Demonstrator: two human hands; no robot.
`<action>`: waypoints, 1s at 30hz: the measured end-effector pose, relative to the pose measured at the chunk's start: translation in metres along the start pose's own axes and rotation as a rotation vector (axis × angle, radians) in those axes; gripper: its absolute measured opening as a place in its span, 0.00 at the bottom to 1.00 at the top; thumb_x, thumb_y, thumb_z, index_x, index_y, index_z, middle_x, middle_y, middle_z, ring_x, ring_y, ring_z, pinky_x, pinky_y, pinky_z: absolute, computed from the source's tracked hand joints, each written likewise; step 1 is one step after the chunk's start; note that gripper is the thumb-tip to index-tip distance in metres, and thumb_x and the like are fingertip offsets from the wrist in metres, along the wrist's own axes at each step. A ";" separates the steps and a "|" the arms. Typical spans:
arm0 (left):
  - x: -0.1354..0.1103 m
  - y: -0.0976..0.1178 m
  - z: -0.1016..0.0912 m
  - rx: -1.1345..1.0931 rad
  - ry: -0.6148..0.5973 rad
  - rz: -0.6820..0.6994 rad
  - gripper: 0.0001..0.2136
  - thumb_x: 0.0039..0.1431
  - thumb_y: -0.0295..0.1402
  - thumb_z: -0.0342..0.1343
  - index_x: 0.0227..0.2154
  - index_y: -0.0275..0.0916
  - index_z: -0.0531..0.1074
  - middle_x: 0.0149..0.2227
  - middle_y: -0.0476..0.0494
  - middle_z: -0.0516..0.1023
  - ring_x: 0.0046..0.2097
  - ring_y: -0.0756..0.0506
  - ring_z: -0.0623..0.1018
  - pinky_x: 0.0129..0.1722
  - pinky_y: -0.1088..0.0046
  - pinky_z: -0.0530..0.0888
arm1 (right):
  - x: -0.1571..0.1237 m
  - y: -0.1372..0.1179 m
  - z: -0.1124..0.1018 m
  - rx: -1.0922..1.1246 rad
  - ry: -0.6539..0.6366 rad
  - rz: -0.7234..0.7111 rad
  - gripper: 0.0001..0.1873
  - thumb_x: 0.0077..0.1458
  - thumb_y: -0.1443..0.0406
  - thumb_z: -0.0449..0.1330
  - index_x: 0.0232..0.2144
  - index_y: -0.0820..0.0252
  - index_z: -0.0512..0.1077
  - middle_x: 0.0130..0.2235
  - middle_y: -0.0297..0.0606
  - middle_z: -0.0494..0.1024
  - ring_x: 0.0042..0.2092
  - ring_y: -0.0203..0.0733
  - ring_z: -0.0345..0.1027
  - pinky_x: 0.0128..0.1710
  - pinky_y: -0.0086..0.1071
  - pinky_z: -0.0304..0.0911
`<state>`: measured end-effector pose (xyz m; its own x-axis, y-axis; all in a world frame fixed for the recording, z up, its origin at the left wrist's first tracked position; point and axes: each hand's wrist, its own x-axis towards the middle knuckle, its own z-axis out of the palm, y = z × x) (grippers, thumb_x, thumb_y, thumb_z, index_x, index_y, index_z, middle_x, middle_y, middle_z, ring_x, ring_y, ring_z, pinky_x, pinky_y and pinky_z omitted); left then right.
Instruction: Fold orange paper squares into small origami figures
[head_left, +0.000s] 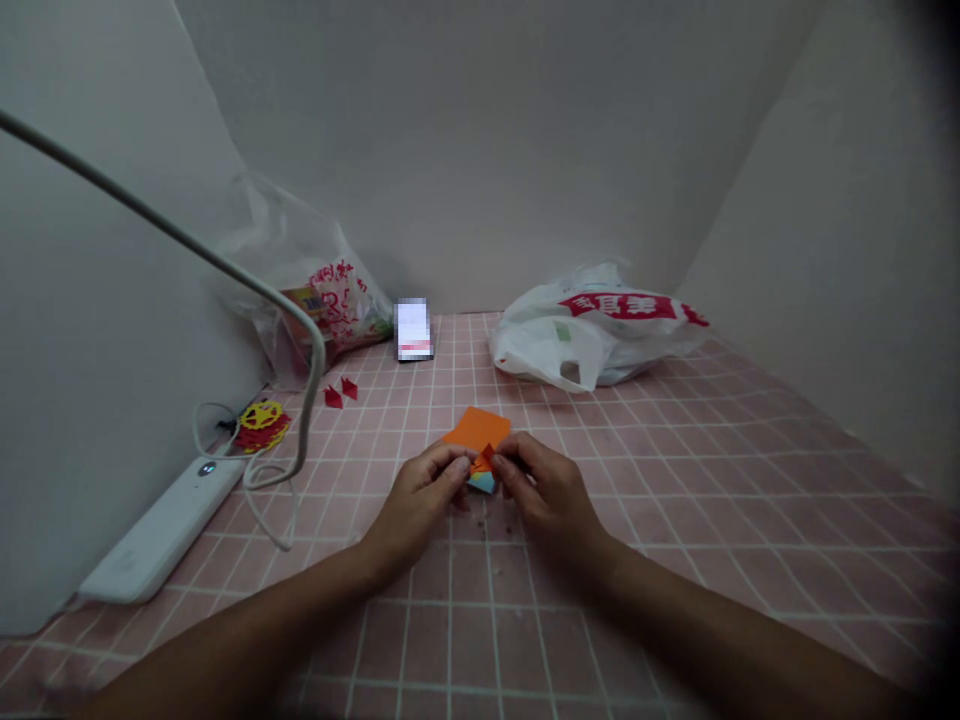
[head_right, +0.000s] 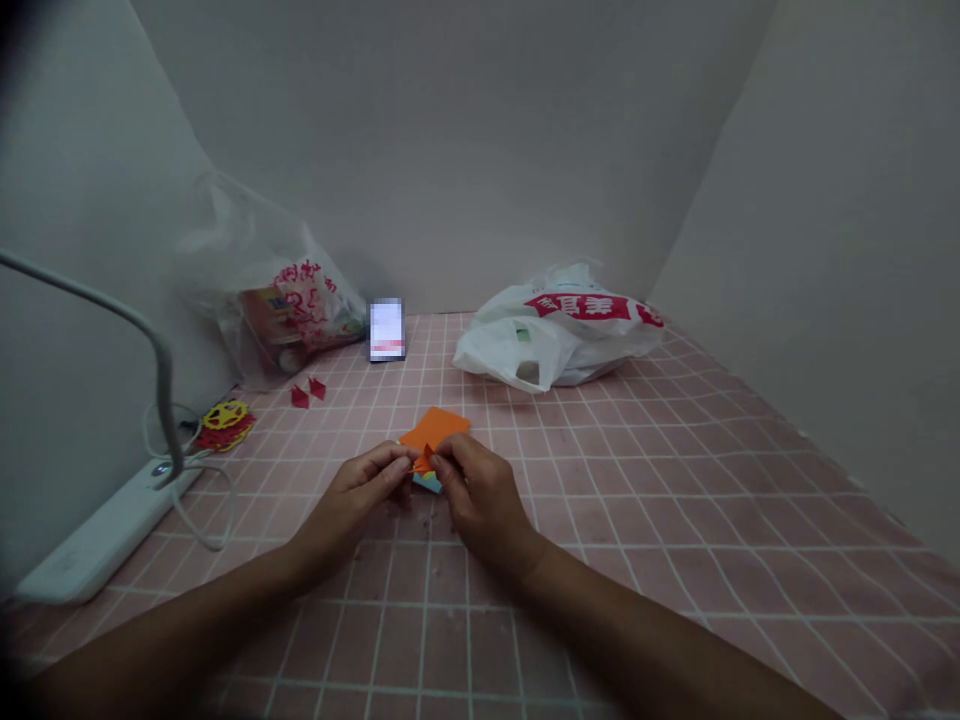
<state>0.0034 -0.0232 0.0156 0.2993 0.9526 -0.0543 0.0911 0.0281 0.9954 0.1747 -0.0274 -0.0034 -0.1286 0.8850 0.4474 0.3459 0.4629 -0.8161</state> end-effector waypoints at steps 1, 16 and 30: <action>0.001 -0.001 0.000 -0.048 -0.001 -0.036 0.11 0.61 0.38 0.54 0.37 0.36 0.74 0.29 0.49 0.70 0.29 0.51 0.70 0.32 0.74 0.69 | -0.001 -0.001 0.000 -0.030 0.004 -0.045 0.08 0.62 0.68 0.54 0.30 0.59 0.68 0.28 0.34 0.70 0.29 0.37 0.64 0.31 0.31 0.57; 0.002 -0.002 0.002 -0.368 -0.040 -0.198 0.12 0.53 0.41 0.64 0.30 0.36 0.72 0.25 0.52 0.71 0.27 0.52 0.69 0.30 0.76 0.67 | 0.000 0.000 0.000 -0.066 0.009 -0.036 0.07 0.62 0.69 0.54 0.31 0.61 0.68 0.28 0.35 0.71 0.29 0.38 0.65 0.30 0.31 0.58; 0.004 -0.004 -0.001 -0.556 -0.115 -0.297 0.10 0.52 0.35 0.66 0.32 0.33 0.76 0.27 0.49 0.73 0.27 0.54 0.69 0.27 0.79 0.67 | -0.003 -0.001 0.001 -0.151 0.038 -0.200 0.08 0.62 0.72 0.53 0.31 0.59 0.66 0.29 0.35 0.71 0.30 0.38 0.65 0.32 0.29 0.59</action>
<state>0.0038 -0.0189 0.0113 0.4401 0.8424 -0.3110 -0.3113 0.4680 0.8270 0.1740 -0.0305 -0.0038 -0.1742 0.7730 0.6101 0.4521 0.6132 -0.6478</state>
